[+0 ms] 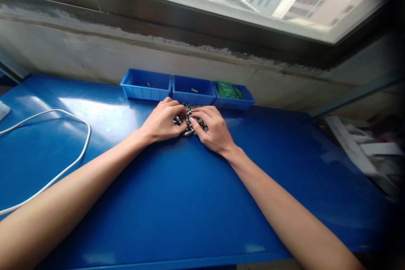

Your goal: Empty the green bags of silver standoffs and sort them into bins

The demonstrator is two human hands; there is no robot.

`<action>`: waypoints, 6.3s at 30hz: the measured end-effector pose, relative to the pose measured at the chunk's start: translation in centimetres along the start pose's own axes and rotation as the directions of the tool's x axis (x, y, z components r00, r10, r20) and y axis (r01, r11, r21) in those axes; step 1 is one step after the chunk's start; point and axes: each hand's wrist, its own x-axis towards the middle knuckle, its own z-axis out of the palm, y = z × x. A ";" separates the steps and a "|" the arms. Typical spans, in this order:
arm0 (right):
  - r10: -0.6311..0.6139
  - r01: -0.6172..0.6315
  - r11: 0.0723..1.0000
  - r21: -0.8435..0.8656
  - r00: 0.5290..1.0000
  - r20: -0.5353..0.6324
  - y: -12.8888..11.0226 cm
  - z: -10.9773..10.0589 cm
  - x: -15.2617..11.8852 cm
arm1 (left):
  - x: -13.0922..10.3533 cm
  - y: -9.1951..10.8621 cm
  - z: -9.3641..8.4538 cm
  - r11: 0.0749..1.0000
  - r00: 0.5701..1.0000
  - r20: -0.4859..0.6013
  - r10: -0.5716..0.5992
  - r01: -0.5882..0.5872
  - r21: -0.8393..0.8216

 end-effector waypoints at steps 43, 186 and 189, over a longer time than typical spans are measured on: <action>0.150 -0.147 0.988 0.048 0.984 -0.091 0.7 0.3 0.3 | 0.2 0.5 0.1 0.995 0.994 0.049 -0.094 0.092 0.042; 0.525 -0.482 0.423 0.767 0.820 0.226 -1.6 -0.2 2.0 | -0.5 -0.8 -0.9 0.965 0.973 -0.184 0.142 -0.177 -0.191; 0.502 -0.461 0.551 0.696 0.849 0.165 -1.5 -0.5 1.9 | -0.3 -0.8 -0.8 0.970 0.967 -0.243 0.077 -0.128 -0.205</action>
